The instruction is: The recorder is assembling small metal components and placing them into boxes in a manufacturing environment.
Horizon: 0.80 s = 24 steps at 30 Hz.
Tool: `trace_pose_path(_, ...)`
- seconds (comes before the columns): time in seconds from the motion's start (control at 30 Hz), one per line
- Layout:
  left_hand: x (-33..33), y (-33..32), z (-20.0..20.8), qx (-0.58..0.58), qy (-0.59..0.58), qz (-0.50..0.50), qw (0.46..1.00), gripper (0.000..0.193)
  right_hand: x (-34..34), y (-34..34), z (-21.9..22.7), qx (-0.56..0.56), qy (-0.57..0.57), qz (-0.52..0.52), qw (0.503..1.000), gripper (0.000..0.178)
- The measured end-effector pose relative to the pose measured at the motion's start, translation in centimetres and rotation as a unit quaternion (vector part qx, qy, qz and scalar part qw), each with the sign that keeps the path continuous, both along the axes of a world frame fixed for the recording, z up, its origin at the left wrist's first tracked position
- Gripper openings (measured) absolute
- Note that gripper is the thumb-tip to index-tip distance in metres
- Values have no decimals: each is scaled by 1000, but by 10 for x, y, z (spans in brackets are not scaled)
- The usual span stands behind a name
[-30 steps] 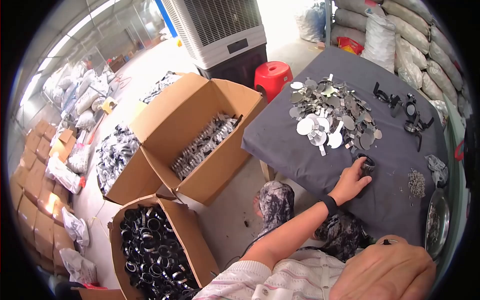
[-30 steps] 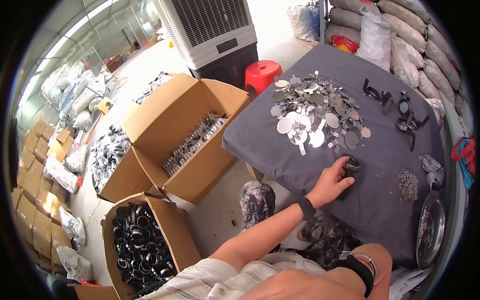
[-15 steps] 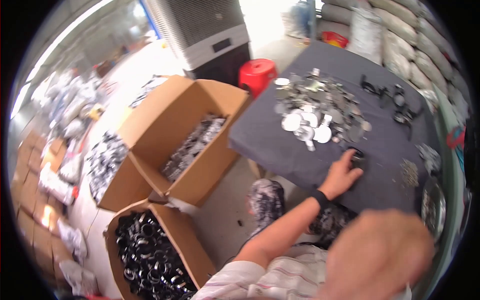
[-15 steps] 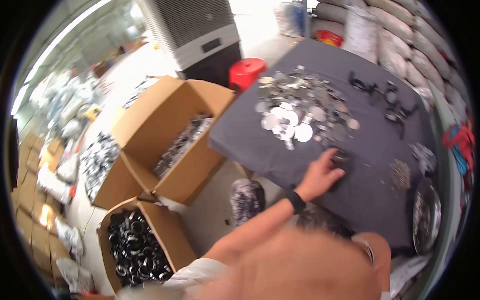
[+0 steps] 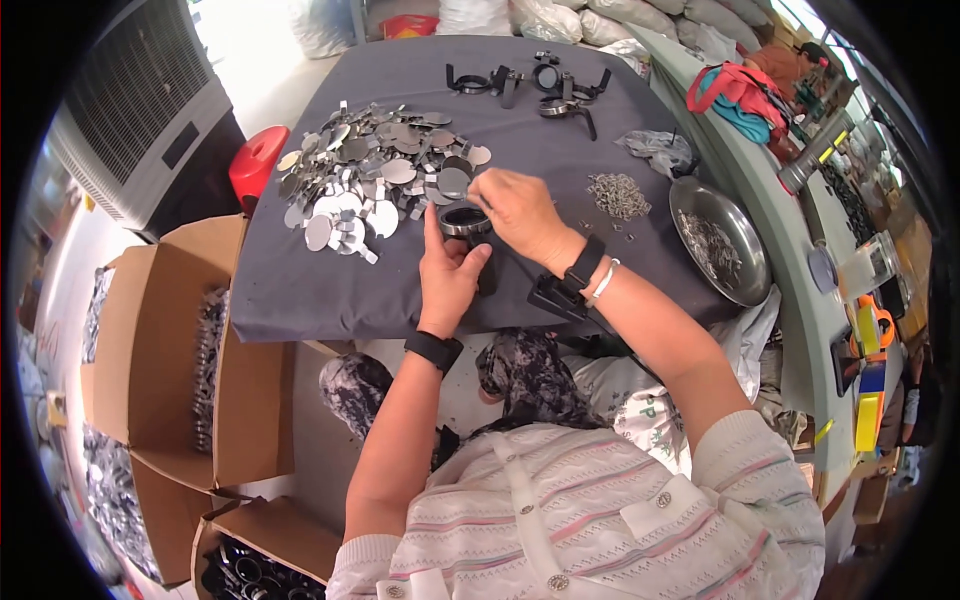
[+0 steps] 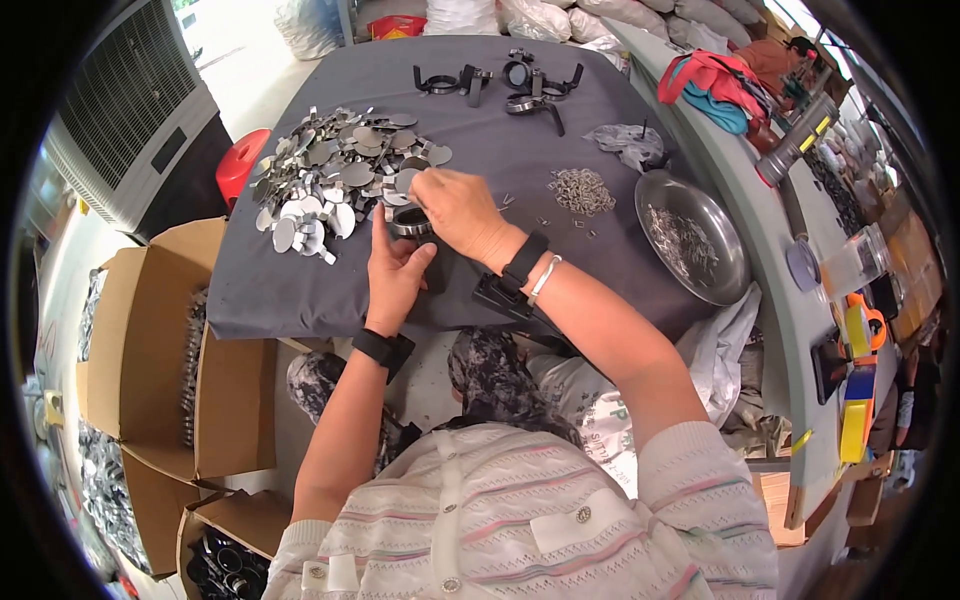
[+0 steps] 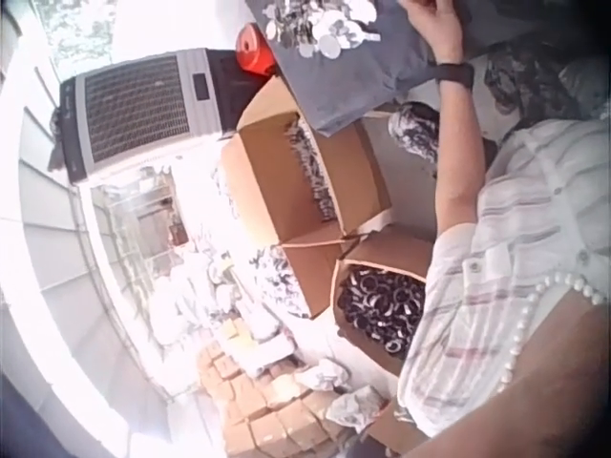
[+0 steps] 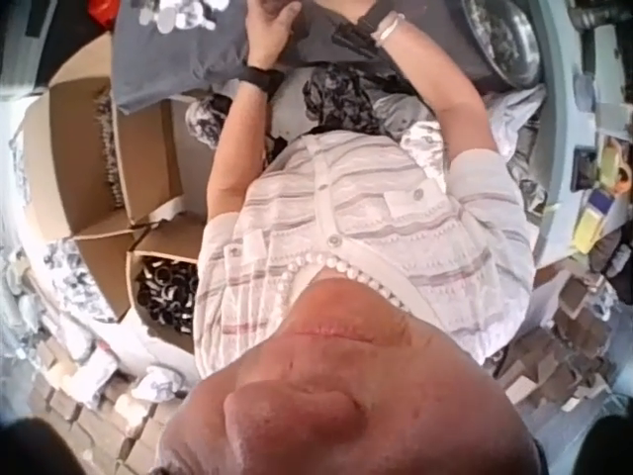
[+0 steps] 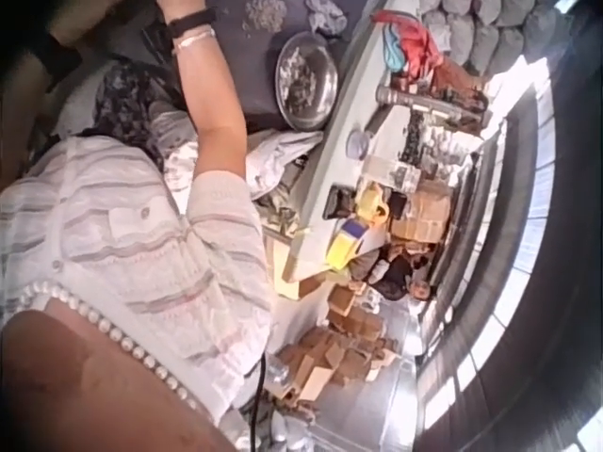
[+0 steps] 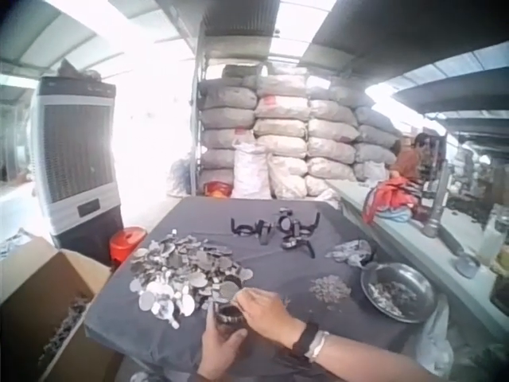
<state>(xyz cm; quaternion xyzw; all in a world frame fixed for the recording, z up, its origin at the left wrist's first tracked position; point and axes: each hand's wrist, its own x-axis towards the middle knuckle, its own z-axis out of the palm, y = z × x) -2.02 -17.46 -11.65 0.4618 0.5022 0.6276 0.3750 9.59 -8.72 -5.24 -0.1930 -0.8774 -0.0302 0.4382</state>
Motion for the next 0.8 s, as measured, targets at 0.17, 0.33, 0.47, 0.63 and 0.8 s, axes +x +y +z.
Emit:
trace_pose_path(0.17,-1,-1,-5,11,22,3,1000,84,8,-6,-23,-4,-60,5,998,15)
trace_pose_path(0.33,-2,1,-6,4,34,2,999,73,12,-11,-27,-10,-90,21,996,19)
trace_pose_path(0.47,-1,2,-9,26,3,-9,1000,63,11,-12,-26,-8,-99,25,995,19)
trace_pose_path(0.63,-2,5,-13,40,15,-20,999,58,10,-10,-27,-30,-82,33,996,21)
trace_pose_path(0.8,-5,8,-19,40,38,-25,998,52,9,-10,-28,-55,-73,32,995,19)
